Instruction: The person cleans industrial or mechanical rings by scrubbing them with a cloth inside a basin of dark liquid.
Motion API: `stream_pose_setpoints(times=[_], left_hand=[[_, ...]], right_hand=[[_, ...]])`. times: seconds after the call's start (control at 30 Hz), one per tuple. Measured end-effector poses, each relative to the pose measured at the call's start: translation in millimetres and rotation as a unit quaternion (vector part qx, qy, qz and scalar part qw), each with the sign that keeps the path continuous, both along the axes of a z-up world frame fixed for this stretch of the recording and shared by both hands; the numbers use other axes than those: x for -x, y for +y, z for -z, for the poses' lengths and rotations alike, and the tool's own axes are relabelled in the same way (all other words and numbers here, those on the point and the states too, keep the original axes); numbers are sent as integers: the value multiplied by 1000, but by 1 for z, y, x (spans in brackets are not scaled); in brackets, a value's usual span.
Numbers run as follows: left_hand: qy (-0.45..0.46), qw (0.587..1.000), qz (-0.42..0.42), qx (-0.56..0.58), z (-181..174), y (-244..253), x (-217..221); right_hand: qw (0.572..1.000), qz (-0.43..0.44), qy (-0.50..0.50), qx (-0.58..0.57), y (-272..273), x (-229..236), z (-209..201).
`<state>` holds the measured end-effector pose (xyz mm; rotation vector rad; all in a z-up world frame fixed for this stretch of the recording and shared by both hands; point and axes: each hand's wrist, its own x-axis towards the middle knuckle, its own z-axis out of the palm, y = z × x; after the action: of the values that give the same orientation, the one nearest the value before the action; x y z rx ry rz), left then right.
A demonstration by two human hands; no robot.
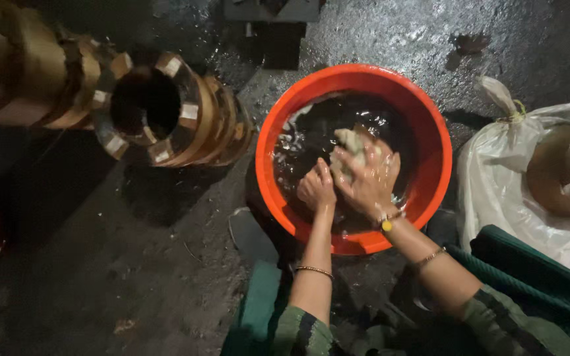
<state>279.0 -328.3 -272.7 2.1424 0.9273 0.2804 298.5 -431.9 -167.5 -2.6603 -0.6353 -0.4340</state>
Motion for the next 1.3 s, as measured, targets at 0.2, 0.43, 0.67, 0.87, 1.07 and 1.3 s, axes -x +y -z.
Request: stream_pose_setpoints(times=[0.2,0.43,0.67,0.87,1.07,1.3], left_hand=[[-16,1000,10,22,11,-1,-2],[-25,1000,-15,-5,-7,0,17],[116,992,-32,-36,-27,-2,-24],[100,994,-7,-36,-25,-2,-24],[-49,998,-17,24,-1,4,8],[-119,981,-49,145,93,0,48]], right_hand=[[980,90,174,-41,-19,-78,67],[870,125,477,-27,-36,-157,106],[982,115,143,44,-10,-38,26],[994,82,-59,43,-1,13,11],[942,186,276,-41,-30,-88,86],[791,179,542,-221,-50,-181,150]])
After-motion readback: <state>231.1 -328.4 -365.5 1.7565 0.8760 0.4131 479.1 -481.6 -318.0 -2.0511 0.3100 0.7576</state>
